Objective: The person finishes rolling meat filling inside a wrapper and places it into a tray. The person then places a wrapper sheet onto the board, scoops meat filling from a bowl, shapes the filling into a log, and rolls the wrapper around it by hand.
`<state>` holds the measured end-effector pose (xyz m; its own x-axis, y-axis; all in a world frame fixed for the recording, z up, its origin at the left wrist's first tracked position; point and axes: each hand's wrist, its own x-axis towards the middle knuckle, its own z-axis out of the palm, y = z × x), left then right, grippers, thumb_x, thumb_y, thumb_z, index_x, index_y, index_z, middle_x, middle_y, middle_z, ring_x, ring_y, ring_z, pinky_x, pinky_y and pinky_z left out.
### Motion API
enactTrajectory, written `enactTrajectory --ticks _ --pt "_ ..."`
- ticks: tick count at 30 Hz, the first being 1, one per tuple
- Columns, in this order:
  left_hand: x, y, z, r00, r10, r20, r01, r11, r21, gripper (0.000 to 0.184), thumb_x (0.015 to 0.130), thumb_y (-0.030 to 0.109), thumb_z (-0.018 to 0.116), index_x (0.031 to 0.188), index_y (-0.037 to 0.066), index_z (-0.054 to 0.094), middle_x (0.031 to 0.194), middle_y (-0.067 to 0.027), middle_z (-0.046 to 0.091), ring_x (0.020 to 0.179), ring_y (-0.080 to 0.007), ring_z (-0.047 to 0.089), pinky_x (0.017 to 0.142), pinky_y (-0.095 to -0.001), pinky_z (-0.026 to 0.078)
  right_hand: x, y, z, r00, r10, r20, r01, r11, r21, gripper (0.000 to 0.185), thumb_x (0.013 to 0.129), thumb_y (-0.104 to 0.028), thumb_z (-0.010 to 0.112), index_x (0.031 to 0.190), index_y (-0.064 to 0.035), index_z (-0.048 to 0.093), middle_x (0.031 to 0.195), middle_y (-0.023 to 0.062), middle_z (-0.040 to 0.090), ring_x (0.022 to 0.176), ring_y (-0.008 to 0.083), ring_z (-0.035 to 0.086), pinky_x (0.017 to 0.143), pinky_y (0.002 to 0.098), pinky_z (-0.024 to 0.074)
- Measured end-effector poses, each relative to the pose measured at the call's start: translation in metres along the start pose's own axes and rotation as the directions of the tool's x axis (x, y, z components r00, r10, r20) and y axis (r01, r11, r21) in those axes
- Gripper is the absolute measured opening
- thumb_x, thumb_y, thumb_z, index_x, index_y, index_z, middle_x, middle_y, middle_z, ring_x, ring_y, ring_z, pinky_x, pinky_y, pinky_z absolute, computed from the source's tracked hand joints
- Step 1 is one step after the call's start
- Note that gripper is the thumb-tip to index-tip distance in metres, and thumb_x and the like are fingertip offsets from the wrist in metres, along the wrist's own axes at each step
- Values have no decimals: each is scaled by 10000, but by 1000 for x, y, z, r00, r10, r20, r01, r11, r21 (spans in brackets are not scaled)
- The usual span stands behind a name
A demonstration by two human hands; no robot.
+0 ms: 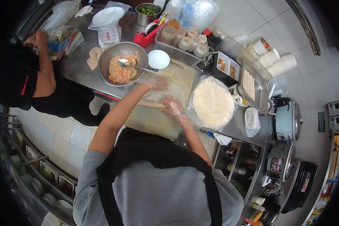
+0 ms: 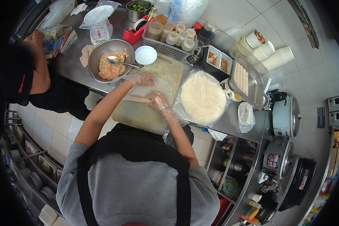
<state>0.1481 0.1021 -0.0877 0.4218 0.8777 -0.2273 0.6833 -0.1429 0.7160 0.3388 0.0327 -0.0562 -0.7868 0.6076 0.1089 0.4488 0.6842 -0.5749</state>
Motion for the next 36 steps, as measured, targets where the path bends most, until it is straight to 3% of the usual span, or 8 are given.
enactTrajectory --ticks 15,18,21,24,27,30,33,36 --pt "-11 10 -5 998 35 -55 -35 999 4 291 733 318 577 640 43 552 608 -102 523 575 -205 444 580 -395 376 39 -25 28 989 -52 139 63 995 -77 420 661 -313 740 955 -30 640 989 139 598 994 309 546 861 395 443" --pt "-15 20 -12 989 -127 80 122 990 68 384 773 376 596 957 40 624 904 -146 647 860 -269 611 770 -373 454 41 -45 34 993 -26 115 51 975 -214 424 663 -320 737 943 -18 639 990 144 595 986 320 543 861 403 441" --pt "-27 15 -10 995 92 -34 -90 994 64 391 783 371 597 990 41 618 942 -148 641 864 -274 612 785 -381 454 32 -25 30 987 -155 29 155 988 22 427 660 -321 739 951 -27 634 996 146 590 987 333 539 857 412 440" --pt "-66 19 -7 982 53 -183 -80 986 -145 384 774 320 636 1049 55 596 969 -138 631 873 -278 608 796 -384 455 4 6 16 982 -137 -131 121 985 -122 448 652 -310 739 998 -51 620 995 150 586 975 344 541 849 414 441" --pt "-92 9 20 1000 15 17 -12 981 -191 348 720 290 687 991 84 614 928 -147 628 939 -305 579 833 -388 449 -14 3 1 998 58 5 -57 992 -115 471 650 -300 737 1036 -69 600 999 155 582 962 348 546 844 409 444" --pt "-109 42 24 1000 3 -24 -3 1000 29 407 681 171 725 1056 99 582 964 -113 596 987 -294 553 865 -378 435 -13 10 13 995 100 -26 -103 981 -167 433 652 -281 734 1003 -65 602 986 147 583 954 340 550 838 405 445" --pt "-111 36 30 996 49 -79 -44 997 67 409 662 178 733 1040 119 586 970 -118 577 1002 -326 525 890 -402 420 -16 12 1 999 15 -33 -18 996 -82 364 658 -254 734 945 -69 610 967 129 585 944 326 553 822 406 448" --pt "-114 39 34 993 42 -113 -14 970 243 385 652 237 736 999 149 594 1053 -119 565 987 -313 543 856 -417 436 -20 10 -8 994 107 7 -105 984 -144 317 656 -222 734 910 -74 616 958 117 585 935 313 557 810 406 452"
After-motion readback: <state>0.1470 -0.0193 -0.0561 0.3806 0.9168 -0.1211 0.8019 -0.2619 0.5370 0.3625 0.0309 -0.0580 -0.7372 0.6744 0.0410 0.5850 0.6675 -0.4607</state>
